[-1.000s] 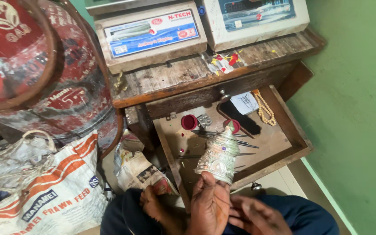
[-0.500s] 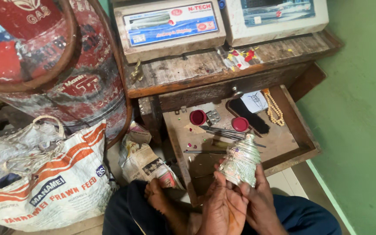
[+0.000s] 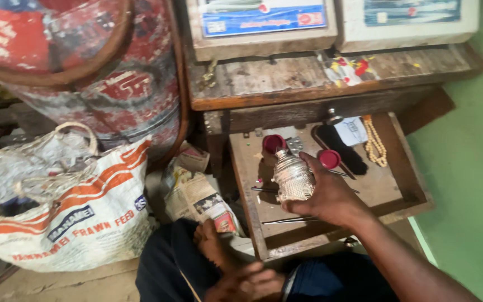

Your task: The person sits on the floor and uses pliers to adjust a silver-colored metal object. They then pick up small colored beads from a drawer and insert them into the object. The person continues to manipulate the object with pliers and a metal rod, working on its surface.

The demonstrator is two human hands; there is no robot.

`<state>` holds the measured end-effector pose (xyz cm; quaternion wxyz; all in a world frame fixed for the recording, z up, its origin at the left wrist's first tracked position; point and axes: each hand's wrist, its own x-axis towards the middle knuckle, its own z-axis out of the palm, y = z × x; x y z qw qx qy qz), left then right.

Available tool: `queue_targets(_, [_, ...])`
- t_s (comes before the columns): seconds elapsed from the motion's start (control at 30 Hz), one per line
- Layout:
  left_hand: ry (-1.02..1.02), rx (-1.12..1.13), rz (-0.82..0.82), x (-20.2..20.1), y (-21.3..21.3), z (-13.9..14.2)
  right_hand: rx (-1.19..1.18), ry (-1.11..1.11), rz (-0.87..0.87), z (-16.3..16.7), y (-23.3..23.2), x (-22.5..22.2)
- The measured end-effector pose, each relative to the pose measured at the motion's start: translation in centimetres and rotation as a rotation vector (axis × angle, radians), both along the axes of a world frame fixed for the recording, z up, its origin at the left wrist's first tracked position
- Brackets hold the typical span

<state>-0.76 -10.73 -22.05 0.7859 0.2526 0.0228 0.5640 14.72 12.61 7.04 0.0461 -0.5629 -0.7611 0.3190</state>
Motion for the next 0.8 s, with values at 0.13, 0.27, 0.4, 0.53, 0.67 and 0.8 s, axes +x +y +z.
queue_targets(0.13, [1.073,-0.242,0.905,-4.8,-4.1,2.3,-0.045,-0.412,0.06,2.6,-1.3,-3.2])
queue_targets(0.27, [1.495,-0.377,1.24,-7.9,-3.3,7.9,0.173,-0.581,0.243,3.6,-2.4,-4.4])
queue_targets(0.4, [1.561,-0.318,1.163,-9.2,-1.2,12.5,0.14,-0.528,0.181,3.2,-2.4,-3.3])
queue_targets(0.53, [1.536,-0.501,0.917,-8.4,-0.9,13.1,-0.064,-0.03,-0.046,2.2,-2.1,2.1])
queue_targets(0.67, [1.581,-0.178,0.835,-6.9,-0.8,11.8,-0.412,0.87,-0.422,-1.1,-4.8,9.0])
queue_targets(0.8, [1.384,0.178,0.893,-4.7,0.5,13.3,-0.63,1.194,-0.39,-4.7,-9.6,13.0])
